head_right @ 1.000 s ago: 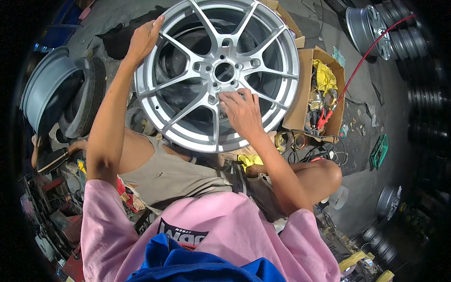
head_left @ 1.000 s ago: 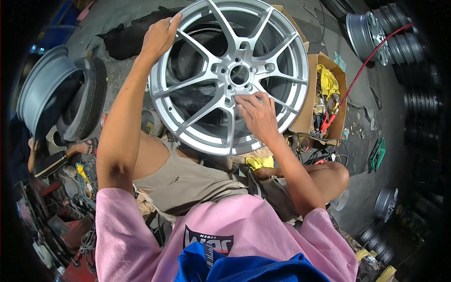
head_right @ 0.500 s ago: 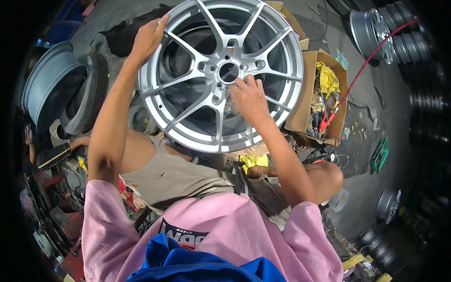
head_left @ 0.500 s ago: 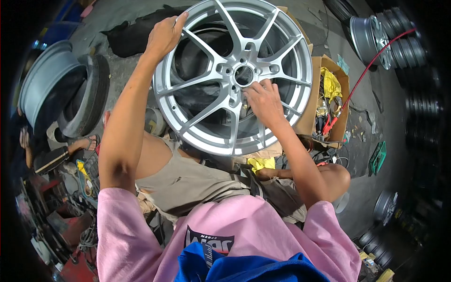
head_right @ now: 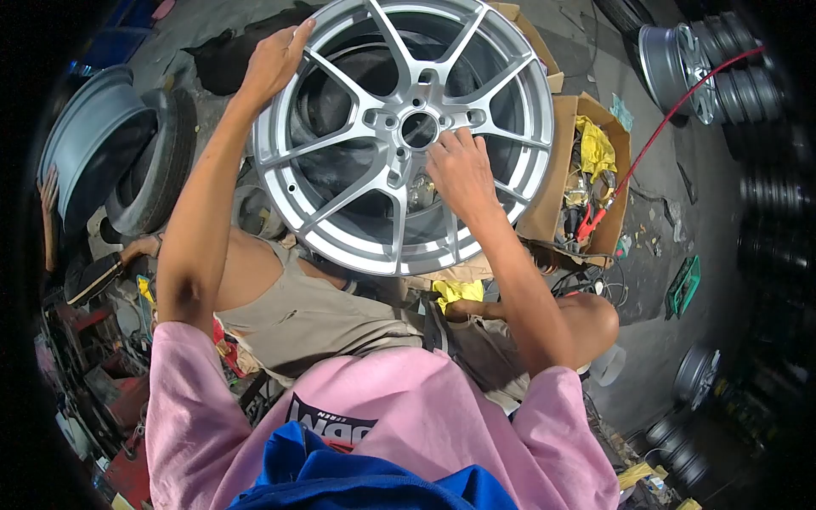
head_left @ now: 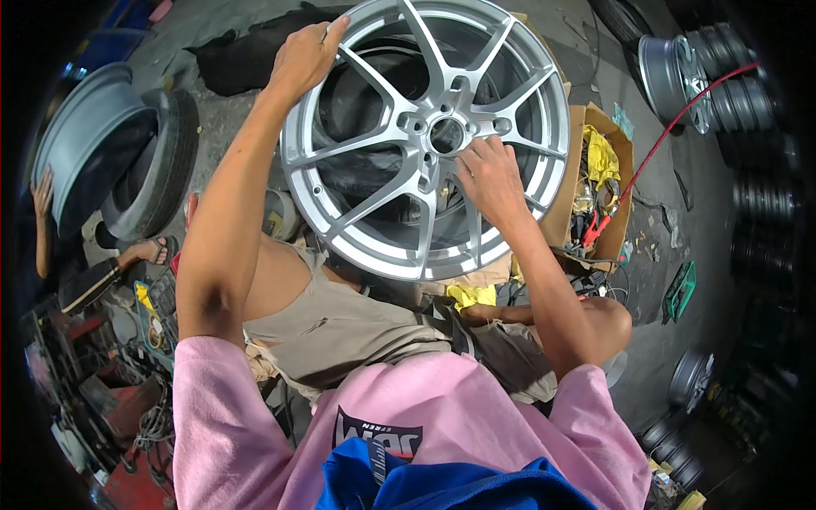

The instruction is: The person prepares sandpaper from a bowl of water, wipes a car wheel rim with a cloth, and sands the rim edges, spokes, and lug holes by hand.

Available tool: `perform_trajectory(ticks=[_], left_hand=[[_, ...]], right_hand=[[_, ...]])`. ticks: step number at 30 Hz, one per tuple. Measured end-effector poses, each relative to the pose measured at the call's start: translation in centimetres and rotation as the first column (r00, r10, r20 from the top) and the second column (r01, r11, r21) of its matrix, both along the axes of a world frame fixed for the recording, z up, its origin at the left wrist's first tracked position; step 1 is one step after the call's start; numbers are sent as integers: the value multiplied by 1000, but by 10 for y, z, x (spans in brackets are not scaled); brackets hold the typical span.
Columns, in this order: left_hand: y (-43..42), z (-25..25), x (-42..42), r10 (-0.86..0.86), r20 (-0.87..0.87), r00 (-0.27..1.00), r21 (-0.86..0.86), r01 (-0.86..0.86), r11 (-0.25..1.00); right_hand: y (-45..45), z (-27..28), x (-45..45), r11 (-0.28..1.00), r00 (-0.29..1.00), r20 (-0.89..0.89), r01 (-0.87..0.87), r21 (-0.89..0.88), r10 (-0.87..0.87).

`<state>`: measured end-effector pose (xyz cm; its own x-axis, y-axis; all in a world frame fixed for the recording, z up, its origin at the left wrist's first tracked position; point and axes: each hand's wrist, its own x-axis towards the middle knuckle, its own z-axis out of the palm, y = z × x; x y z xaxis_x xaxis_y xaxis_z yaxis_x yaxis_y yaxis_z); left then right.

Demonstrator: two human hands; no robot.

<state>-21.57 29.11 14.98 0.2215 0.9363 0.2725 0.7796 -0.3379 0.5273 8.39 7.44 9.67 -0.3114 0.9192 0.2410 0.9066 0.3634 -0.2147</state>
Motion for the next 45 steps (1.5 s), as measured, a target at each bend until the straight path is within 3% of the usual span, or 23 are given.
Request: perform_trajectory(ticks=[2,5,7,8,11,15,17,20,23,28,32,35,41,43,45], left_hand=[[-2,-2,-3,2,-12,1000,13,-1,1000],[-2,2,3,-2,31,1000,13,2,1000],[-3,2,-2,-13,13,1000,-20,14,1000],[-3,2,-5,-10,12,1000,-22,10,1000],[-2,4,-1,-4,-31,1000,-68,1,998],[-6,2,0,4,22,1000,11,-4,1000],[-6,3,0,5,29,1000,17,-5,1000],[-2,2,-3,-4,-9,1000,-49,4,999],[-1,-1,-2,-10,-3,1000,-1,10,1000],[1,-3,-4,-36,-10,999,39,36,999],[-2,-4,-1,-4,19,1000,73,3,997],[-2,-2,-1,2,16,1000,5,-2,1000],[2,-5,-2,-23,25,999,50,22,998],[1,-6,-2,0,27,1000,45,-1,999],[0,-4,-3,-9,25,1000,43,8,999]], right_hand=[[-1,-2,-4,998,998,-54,30,49,-27],[-6,-3,-1,998,999,-15,-33,-62,32],[-6,-9,-1,992,967,-256,-37,-118,6],[-6,-11,-2,994,961,-275,-28,-104,-1],[-7,-17,-8,995,969,-245,7,-95,-30],[-8,-19,-14,999,981,-191,4,-53,-14],[-7,-20,-10,999,1000,-11,1,48,0],[-7,-20,-11,1000,1000,-1,14,19,-14],[-5,-20,-24,998,997,-55,-45,36,47],[-9,-22,-13,999,999,7,42,9,-42],[-7,-26,-25,1000,996,-81,27,15,-25],[-11,-24,-25,1000,991,-130,8,12,-6],[-7,-20,-20,995,995,-35,90,-31,-91],[-6,-18,-21,995,987,-158,5,-103,-21],[-6,-14,-9,993,992,-125,21,-115,-35]])
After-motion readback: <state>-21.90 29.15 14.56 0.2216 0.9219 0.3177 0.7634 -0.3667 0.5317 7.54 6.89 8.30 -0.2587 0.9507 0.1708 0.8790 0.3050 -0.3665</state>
